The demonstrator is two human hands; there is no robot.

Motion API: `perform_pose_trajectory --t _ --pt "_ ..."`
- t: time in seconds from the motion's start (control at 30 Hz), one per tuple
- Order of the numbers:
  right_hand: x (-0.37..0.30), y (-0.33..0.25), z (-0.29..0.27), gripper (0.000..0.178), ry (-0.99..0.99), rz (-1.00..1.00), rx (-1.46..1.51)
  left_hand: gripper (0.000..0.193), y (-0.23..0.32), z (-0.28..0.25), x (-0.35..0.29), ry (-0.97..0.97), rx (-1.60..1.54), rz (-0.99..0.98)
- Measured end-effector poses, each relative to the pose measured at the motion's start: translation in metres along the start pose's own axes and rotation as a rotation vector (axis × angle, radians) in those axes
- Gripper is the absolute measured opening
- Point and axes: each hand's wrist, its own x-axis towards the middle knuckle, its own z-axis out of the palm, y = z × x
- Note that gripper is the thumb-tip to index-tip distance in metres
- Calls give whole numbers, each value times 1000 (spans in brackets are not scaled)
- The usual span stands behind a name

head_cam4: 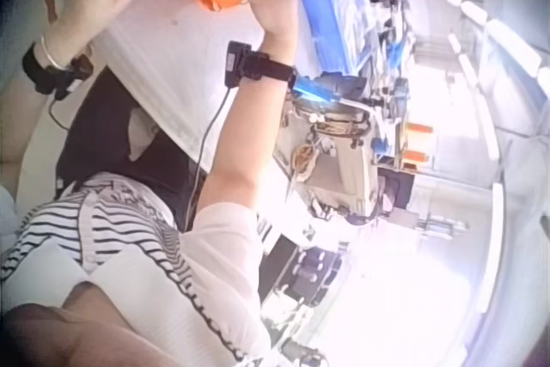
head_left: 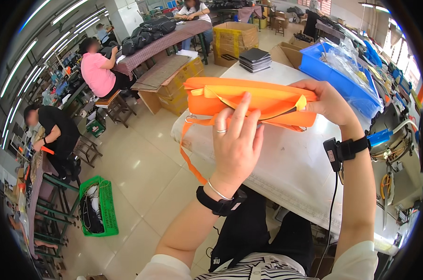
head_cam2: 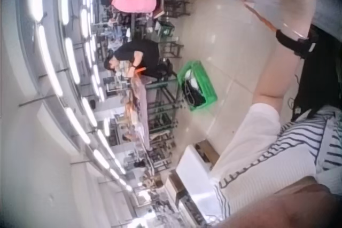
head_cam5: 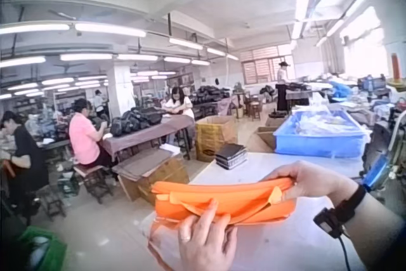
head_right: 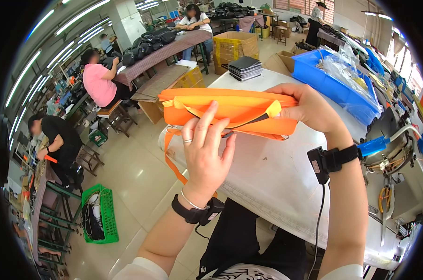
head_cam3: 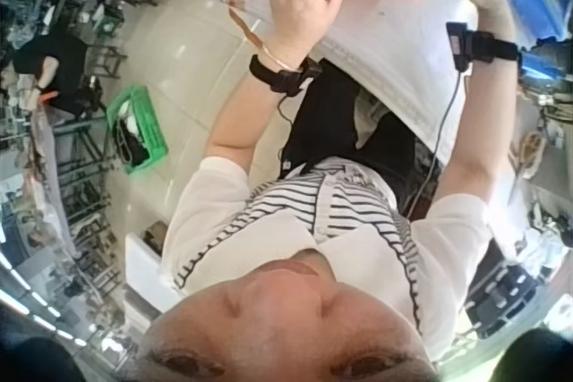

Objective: The person folds an orange fabric strap and sews it using a sewing machine. They then inspect the strap and attach it to an orange first-aid bag. Finally, they walk over to a coworker to show the finished strap.

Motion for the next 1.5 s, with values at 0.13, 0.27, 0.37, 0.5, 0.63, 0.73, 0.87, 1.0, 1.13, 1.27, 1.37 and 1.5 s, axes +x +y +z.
perform_pose_trajectory --t 0.13,0.27,0.37,0.5,0.63,0.73,0.87,1.0,1.13,1.27,1.37,1.5 --pt "0 0 1 44 -11 16 66 34 0 -1 0 4 -9 -2" --pt "0 1 0 44 -20 -10 73 35 0 -2 0 12 -10 2" --pt "0 0 0 44 -16 -11 62 36 0 0 -1 26 -16 -25" --pt "-1 -1 2 42 -6 -14 57 36 0 -1 -2 18 -3 -41" --pt "-2 0 2 43 -8 -27 48 35 1 -4 -1 2 -5 -36" --pt "-3 0 2 42 -12 -24 65 33 1 -5 -1 3 -18 -29" --pt "-4 5 2 41 -9 -32 79 31 1 -4 -2 6 -28 -21" --pt "-4 7 -1 42 -11 -30 51 29 1 -4 1 -7 -30 1" --pt "1 12 6 43 -8 -23 52 26 -6 -3 -4 -84 -82 -83" --pt "8 19 25 43 97 -123 -155 30 -22 2 -9 -83 -53 -63" --pt "19 12 45 42 111 -46 -83 37 -37 4 -18 -76 -112 -116" --pt "12 1 54 38 180 -19 -104 57 -34 6 -20 -138 -97 -193"
